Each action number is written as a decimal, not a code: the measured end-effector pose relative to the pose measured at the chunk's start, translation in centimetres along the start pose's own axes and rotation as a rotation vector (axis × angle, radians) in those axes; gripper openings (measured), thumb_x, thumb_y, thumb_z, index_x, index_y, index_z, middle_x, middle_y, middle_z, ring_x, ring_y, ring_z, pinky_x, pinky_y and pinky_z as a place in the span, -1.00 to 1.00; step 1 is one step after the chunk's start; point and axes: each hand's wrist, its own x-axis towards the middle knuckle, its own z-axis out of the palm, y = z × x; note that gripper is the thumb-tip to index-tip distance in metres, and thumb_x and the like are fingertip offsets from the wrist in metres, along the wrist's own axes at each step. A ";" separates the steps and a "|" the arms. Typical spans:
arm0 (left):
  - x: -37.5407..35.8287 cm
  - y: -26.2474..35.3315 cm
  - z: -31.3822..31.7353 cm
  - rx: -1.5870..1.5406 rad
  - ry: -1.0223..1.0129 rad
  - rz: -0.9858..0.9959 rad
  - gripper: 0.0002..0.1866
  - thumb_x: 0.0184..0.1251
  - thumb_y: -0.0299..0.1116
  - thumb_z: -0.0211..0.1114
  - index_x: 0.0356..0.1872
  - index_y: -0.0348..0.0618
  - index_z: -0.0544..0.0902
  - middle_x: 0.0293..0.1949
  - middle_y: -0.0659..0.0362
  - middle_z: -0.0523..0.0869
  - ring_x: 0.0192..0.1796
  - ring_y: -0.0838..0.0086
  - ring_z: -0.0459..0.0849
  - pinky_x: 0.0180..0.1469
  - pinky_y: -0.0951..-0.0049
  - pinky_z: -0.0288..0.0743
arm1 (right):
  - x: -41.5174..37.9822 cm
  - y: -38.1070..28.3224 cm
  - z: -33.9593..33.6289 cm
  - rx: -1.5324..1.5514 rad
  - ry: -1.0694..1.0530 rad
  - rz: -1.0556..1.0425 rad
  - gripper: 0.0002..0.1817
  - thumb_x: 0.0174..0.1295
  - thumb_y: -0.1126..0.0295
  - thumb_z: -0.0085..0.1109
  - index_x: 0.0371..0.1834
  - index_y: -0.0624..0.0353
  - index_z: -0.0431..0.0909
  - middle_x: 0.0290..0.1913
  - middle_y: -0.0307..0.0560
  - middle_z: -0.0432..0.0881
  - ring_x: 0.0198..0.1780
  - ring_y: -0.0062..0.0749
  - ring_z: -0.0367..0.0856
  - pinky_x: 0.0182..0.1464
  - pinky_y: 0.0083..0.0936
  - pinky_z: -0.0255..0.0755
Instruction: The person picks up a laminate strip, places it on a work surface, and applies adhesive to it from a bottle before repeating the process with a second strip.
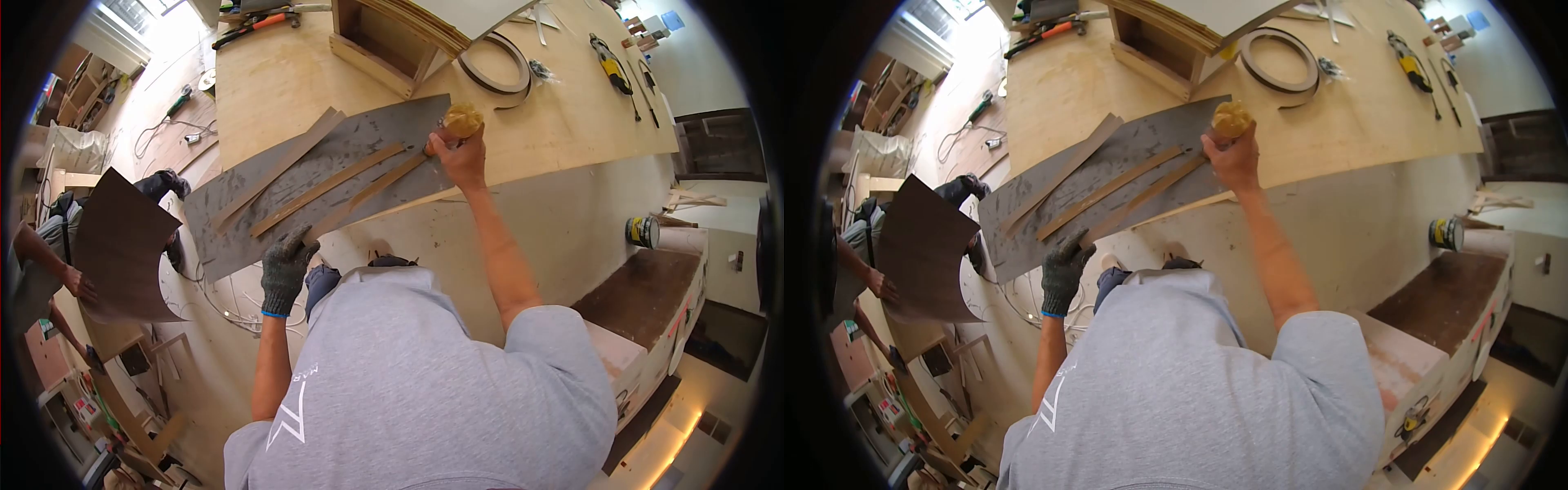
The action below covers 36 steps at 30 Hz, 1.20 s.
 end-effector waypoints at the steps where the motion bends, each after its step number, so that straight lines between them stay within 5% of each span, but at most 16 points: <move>1: 0.0 0.0 0.0 -0.003 0.003 0.001 -0.60 0.20 -0.33 0.52 0.07 -0.13 0.74 -0.23 -0.03 0.76 -0.30 0.19 0.71 -0.17 0.27 0.59 | -0.3 -0.1 0.2 0.027 -0.016 -0.011 -0.39 0.11 0.37 0.53 0.13 0.22 0.35 -0.21 -0.10 0.73 -0.20 -0.39 0.74 -0.09 -0.41 0.61; 6: -0.1 0.0 0.1 -0.029 0.010 0.014 -0.59 0.19 -0.34 0.52 0.09 -0.13 0.73 -0.25 -0.03 0.74 -0.31 0.21 0.69 -0.18 0.27 0.57 | -3.2 -2.2 2.9 -0.044 -0.056 -0.206 -0.42 0.12 0.38 0.52 0.10 0.23 0.36 -0.24 -0.13 0.72 -0.28 -0.41 0.72 -0.15 -0.45 0.61; 12: -0.3 -0.1 -0.1 -0.021 0.022 0.022 -0.57 0.18 -0.35 0.52 0.10 -0.12 0.73 -0.25 -0.02 0.72 -0.32 0.22 0.67 -0.20 0.27 0.57 | 0.7 -0.3 -0.3 -0.006 -0.007 -0.029 -0.39 0.11 0.35 0.53 0.15 0.20 0.36 -0.20 -0.13 0.71 -0.26 -0.42 0.71 -0.14 -0.41 0.60; 15: -0.3 0.5 -0.1 -0.027 0.017 -0.012 -0.58 0.19 -0.34 0.52 0.09 -0.13 0.73 -0.23 -0.02 0.74 -0.31 0.21 0.69 -0.18 0.27 0.58 | -0.9 2.3 1.8 0.100 -0.114 -0.123 -0.40 0.11 0.37 0.52 0.13 0.20 0.36 -0.25 -0.14 0.72 -0.26 -0.39 0.72 -0.15 -0.40 0.60; 18: -0.2 -0.1 0.1 -0.006 0.031 0.023 -0.57 0.19 -0.34 0.52 0.11 -0.11 0.72 -0.23 -0.01 0.73 -0.31 0.20 0.68 -0.19 0.27 0.58 | -2.9 -2.2 1.8 0.037 -0.102 -0.181 -0.45 0.12 0.39 0.51 0.08 0.21 0.36 -0.31 -0.16 0.73 -0.28 -0.39 0.72 -0.15 -0.42 0.60; 22: -0.5 0.1 -0.1 0.006 0.020 -0.001 -0.59 0.18 -0.33 0.52 0.08 -0.13 0.74 -0.20 -0.03 0.77 -0.28 0.17 0.72 -0.17 0.25 0.60 | 0.9 0.5 -2.2 -0.052 0.020 -0.002 -0.47 0.14 0.40 0.50 0.07 0.20 0.36 -0.28 -0.14 0.74 -0.22 -0.39 0.75 -0.07 -0.42 0.60; 25: -0.5 0.0 -0.2 0.018 0.022 -0.005 -0.58 0.18 -0.33 0.52 0.08 -0.13 0.73 -0.21 -0.03 0.76 -0.29 0.17 0.72 -0.17 0.24 0.59 | 1.9 0.3 -3.7 -0.018 0.187 -0.105 -0.46 0.14 0.40 0.50 0.08 0.20 0.37 -0.28 -0.16 0.74 -0.19 -0.41 0.75 -0.06 -0.44 0.60; 30: -0.4 0.5 -0.5 0.035 0.001 -0.008 -0.58 0.18 -0.33 0.53 0.09 -0.13 0.73 -0.23 -0.03 0.76 -0.32 0.17 0.71 -0.20 0.23 0.58 | -1.1 -0.1 -1.0 0.026 -0.055 -0.074 -0.41 0.12 0.39 0.52 0.15 0.18 0.38 -0.22 -0.16 0.74 -0.14 -0.43 0.74 -0.04 -0.45 0.59; 36: -0.9 0.4 -1.0 -0.007 0.010 -0.033 -0.57 0.16 -0.35 0.54 0.10 -0.12 0.74 -0.30 -0.01 0.74 -0.36 0.23 0.69 -0.24 0.25 0.56 | -0.2 0.7 -2.3 -0.029 0.054 -0.143 -0.41 0.12 0.40 0.50 0.13 0.20 0.33 -0.23 -0.12 0.75 -0.22 -0.39 0.77 -0.12 -0.39 0.62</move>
